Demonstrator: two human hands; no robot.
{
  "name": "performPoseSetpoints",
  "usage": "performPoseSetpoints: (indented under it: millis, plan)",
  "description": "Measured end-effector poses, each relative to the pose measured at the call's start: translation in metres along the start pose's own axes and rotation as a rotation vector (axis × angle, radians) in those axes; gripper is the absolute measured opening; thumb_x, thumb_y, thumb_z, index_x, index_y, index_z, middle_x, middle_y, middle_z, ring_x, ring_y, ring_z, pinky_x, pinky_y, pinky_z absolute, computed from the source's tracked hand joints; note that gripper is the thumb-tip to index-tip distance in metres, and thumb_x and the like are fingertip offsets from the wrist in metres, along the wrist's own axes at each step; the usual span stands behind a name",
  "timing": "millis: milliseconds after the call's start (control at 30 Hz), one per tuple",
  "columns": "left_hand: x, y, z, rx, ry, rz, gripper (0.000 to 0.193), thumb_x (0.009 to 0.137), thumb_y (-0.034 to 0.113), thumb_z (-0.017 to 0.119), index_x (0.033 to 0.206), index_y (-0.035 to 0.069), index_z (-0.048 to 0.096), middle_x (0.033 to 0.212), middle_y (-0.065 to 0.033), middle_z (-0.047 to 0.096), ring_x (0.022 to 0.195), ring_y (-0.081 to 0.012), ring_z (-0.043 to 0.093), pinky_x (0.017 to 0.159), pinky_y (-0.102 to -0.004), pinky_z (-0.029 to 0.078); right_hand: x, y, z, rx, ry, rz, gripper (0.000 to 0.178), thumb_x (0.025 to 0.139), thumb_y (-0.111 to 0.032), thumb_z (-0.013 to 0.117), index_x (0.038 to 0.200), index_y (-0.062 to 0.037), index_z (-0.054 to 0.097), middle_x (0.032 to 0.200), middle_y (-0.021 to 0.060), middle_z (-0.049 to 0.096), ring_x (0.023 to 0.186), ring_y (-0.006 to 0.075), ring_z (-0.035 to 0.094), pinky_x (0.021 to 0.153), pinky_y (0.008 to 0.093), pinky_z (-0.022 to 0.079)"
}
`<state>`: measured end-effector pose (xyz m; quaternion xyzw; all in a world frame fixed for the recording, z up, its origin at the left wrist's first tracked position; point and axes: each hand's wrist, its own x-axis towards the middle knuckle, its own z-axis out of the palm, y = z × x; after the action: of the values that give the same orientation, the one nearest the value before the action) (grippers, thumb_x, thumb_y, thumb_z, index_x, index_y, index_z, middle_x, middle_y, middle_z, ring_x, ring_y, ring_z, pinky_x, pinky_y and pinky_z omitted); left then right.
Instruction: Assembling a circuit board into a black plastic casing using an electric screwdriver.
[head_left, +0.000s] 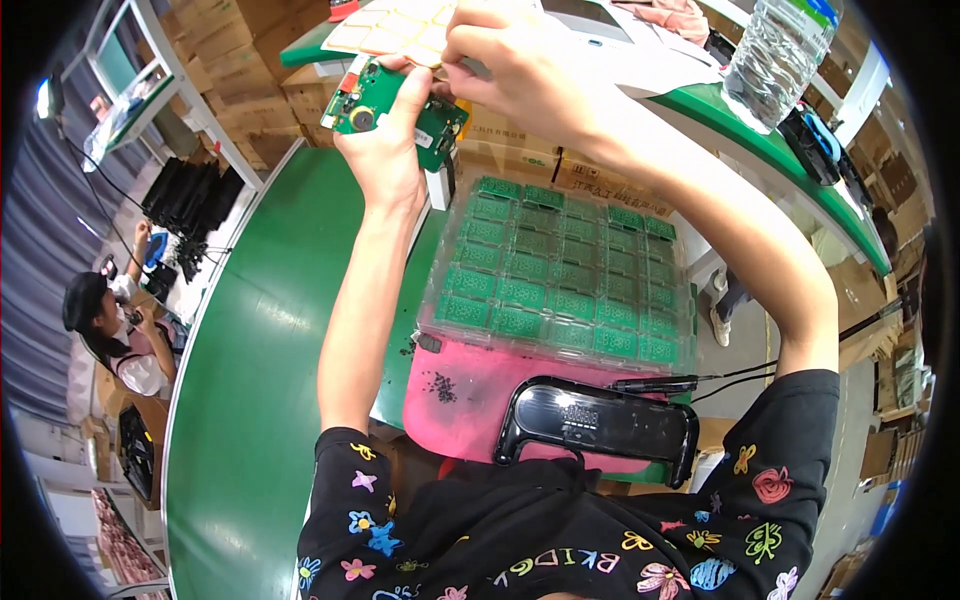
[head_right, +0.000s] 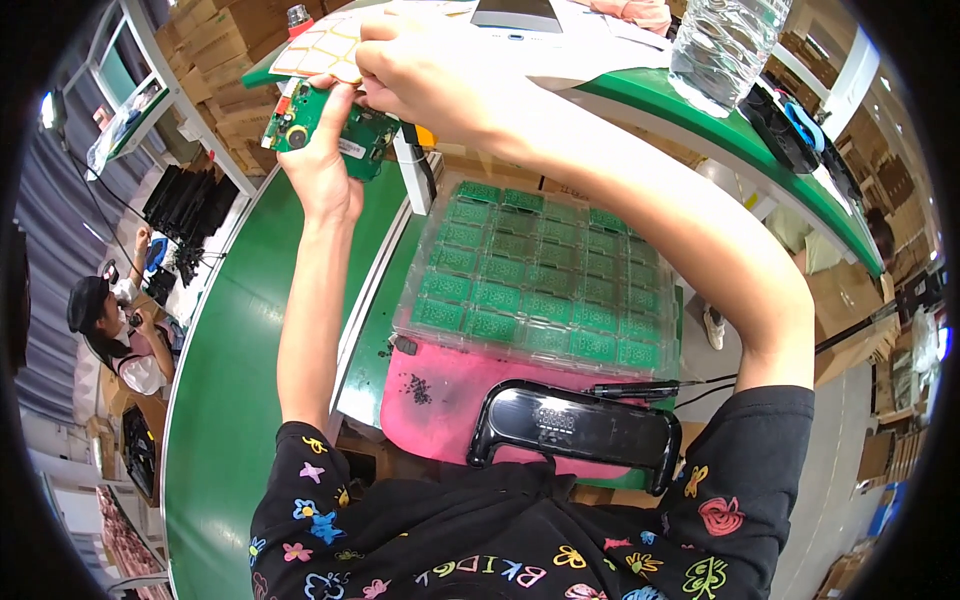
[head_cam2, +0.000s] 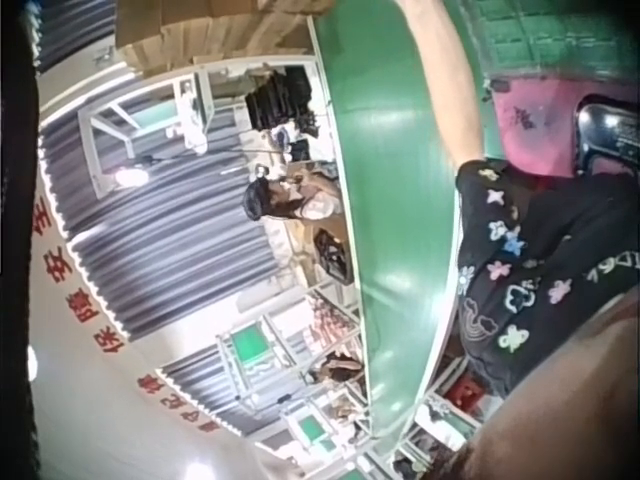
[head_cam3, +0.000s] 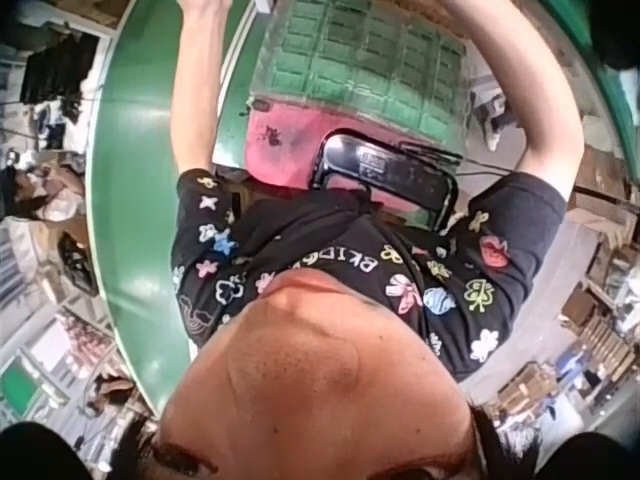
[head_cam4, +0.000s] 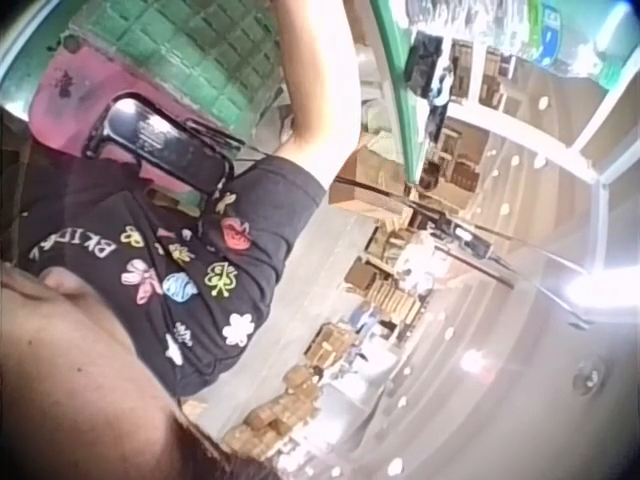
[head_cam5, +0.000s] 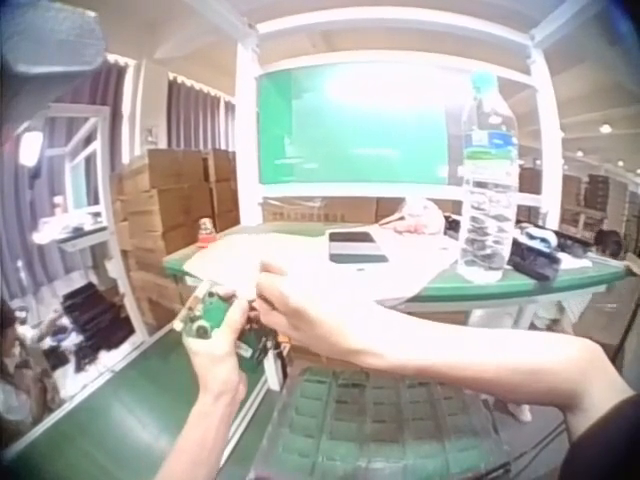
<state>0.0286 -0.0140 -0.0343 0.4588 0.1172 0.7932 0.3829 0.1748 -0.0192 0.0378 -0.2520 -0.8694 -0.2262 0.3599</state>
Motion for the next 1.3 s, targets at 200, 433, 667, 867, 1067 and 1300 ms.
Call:
performPoseSetpoints:
  millis: [200, 433, 667, 867, 1067, 1300]
  plan:
    - [0.005, 0.011, -0.007, -0.183, 0.122, -0.205, 0.022, 0.090, 0.004, 0.070, 0.109, 0.003, 0.061, 0.101, -0.0077, 0.067, 0.087, -0.0167, 0.068, 0.072, -0.0340, 0.058, -0.003, 0.001, -0.001, 0.016, 0.058, -0.157, 0.014, 0.084, -0.011, 0.065, 0.081, 0.0006, 0.057, 0.091, 0.0131, 0.057, 0.091, 0.0316, 0.058, 0.079, 0.0415, 0.049]
    - [0.010, 0.010, -0.007, -0.243, 0.071, -0.288, 0.030, 0.088, 0.000, 0.071, 0.115, 0.005, 0.058, 0.106, -0.0049, 0.065, 0.093, -0.0158, 0.067, 0.080, -0.0324, 0.059, 0.001, -0.016, -0.003, 0.048, 0.073, -0.047, 0.015, 0.084, -0.013, 0.066, 0.086, 0.0005, 0.060, 0.083, 0.0137, 0.061, 0.082, 0.0331, 0.062, 0.073, 0.0416, 0.050]
    - [0.005, 0.016, -0.009, -0.254, -0.074, -0.184, 0.036, 0.088, 0.000, 0.069, 0.122, 0.002, 0.057, 0.112, -0.0074, 0.066, 0.098, -0.0155, 0.066, 0.085, -0.0313, 0.056, 0.010, -0.025, -0.001, 0.376, 0.116, 0.234, 0.020, 0.084, -0.017, 0.068, 0.094, 0.0004, 0.067, 0.081, 0.0159, 0.066, 0.073, 0.0304, 0.066, 0.066, 0.0385, 0.052]
    - [0.004, 0.013, -0.008, -0.093, -0.117, -0.076, 0.033, 0.087, -0.001, 0.071, 0.119, 0.001, 0.060, 0.111, -0.0067, 0.066, 0.099, -0.0151, 0.065, 0.086, -0.0299, 0.055, 0.009, -0.028, -0.005, 0.209, 0.078, 0.214, 0.019, 0.084, -0.018, 0.068, 0.086, 0.0003, 0.069, 0.081, 0.0161, 0.066, 0.073, 0.0296, 0.068, 0.067, 0.0363, 0.053]
    - [0.005, 0.014, -0.006, -0.166, -0.140, -0.084, 0.033, 0.088, -0.001, 0.070, 0.119, 0.001, 0.060, 0.112, -0.0068, 0.067, 0.098, -0.0143, 0.065, 0.087, -0.0296, 0.054, 0.016, -0.021, -0.012, 0.473, -0.032, 0.513, 0.018, 0.089, -0.014, 0.067, 0.098, 0.0015, 0.069, 0.084, 0.0135, 0.067, 0.074, 0.0187, 0.064, 0.069, 0.0326, 0.053]
    - [0.004, 0.014, -0.010, -0.186, -0.132, -0.072, 0.033, 0.089, 0.000, 0.068, 0.121, 0.000, 0.059, 0.113, -0.0072, 0.066, 0.100, -0.0150, 0.065, 0.087, -0.0304, 0.054, 0.019, -0.024, -0.024, 0.526, -0.121, 0.399, 0.017, 0.086, -0.010, 0.071, 0.099, 0.0004, 0.070, 0.081, 0.0067, 0.069, 0.075, 0.0099, 0.061, 0.068, 0.0268, 0.051]
